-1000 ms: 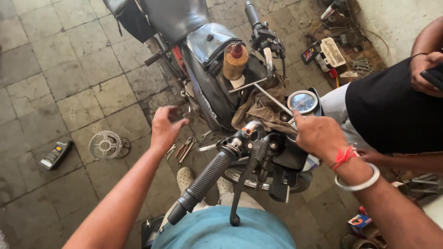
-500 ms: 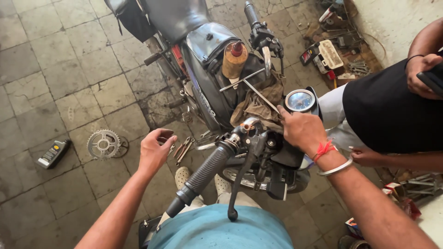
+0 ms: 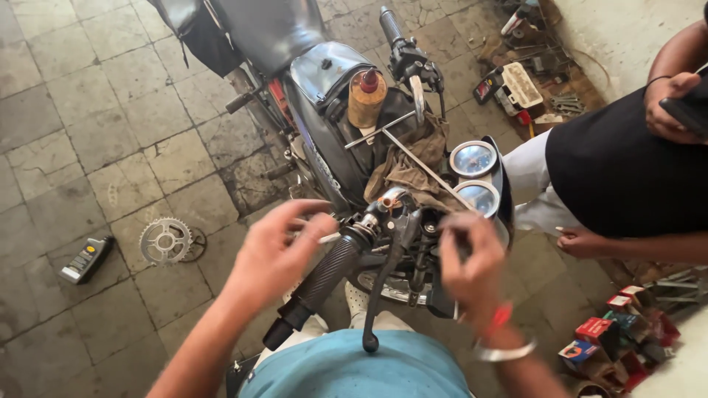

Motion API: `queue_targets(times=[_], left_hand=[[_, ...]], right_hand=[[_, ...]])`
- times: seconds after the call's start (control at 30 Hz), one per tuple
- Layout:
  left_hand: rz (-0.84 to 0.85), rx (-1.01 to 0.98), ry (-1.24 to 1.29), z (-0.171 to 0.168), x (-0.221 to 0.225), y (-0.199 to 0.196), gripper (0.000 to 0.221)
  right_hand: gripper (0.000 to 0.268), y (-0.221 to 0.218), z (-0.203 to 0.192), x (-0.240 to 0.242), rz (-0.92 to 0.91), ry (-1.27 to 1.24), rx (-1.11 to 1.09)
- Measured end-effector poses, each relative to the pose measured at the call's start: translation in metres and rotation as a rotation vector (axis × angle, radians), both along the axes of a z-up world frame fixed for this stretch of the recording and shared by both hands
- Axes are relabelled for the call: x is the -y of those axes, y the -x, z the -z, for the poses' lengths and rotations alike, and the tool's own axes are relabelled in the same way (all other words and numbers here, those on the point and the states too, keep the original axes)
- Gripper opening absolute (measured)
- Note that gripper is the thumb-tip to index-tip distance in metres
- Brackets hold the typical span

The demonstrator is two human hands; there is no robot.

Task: Repairing and adjusting motorcycle handlebar components, including the brake lever and cabling.

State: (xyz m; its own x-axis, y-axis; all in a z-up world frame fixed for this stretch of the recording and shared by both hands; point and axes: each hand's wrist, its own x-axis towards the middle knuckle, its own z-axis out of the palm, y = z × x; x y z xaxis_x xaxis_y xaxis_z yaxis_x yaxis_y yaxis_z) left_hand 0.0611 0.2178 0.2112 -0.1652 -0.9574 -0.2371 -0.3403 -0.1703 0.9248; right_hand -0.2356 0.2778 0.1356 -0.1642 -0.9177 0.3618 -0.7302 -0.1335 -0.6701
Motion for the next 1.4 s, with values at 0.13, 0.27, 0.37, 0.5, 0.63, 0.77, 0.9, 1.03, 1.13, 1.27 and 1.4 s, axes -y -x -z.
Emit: queue_targets(times=[0.13,0.27,0.37,0.5,0.63,0.77,0.9,1.03,1.13,1.27,1.4], left_hand=[[0.207,0.215,0.257,-0.033,-0.016,0.019,0.050],[0.344,0.447,0.383,-0.031,-0.028,0.027,0.058],[0.368,0.497,0.327,-0.034,-0.030,0.031,0.059],[0.394,0.582,0.249,-0.042,-0.031,0.030,0.060],[0.399,0.600,0.267,-0.048,-0.032,0.031,0.064],[0.449,0.713,0.293,-0.048,-0.035,0.034,0.060],[0.499,0.831,0.220,-0.051,-0.037,0.037,0.061],[0.496,0.844,0.164,-0.051,-0.040,0.038,0.068],[0.483,0.861,0.169,-0.050,-0.042,0.039,0.067],[0.502,0.898,0.171,-0.048,-0.042,0.040,0.068],[0.524,0.898,0.176,-0.045,-0.040,0.040,0.075]], right_hand=[[0.039,-0.051,0.007,-0.036,-0.075,-0.178,0.217],[0.067,-0.078,0.012,-0.028,-0.306,-0.008,0.087],[0.051,-0.078,0.041,-0.018,-0.363,0.037,-0.059],[0.031,-0.089,0.033,-0.003,-0.238,0.012,-0.145],[0.022,-0.087,0.046,-0.006,-0.232,0.036,-0.193],[0.018,-0.085,0.046,-0.004,-0.263,0.120,-0.250],[0.018,-0.085,0.051,-0.004,-0.240,0.147,-0.220],[0.015,-0.090,0.038,-0.009,-0.211,0.144,-0.162],[0.024,-0.088,0.042,-0.013,-0.177,-0.041,-0.139],[0.027,-0.095,0.034,-0.014,-0.184,0.054,-0.058],[0.041,-0.104,0.039,-0.010,-0.236,0.001,0.186]])
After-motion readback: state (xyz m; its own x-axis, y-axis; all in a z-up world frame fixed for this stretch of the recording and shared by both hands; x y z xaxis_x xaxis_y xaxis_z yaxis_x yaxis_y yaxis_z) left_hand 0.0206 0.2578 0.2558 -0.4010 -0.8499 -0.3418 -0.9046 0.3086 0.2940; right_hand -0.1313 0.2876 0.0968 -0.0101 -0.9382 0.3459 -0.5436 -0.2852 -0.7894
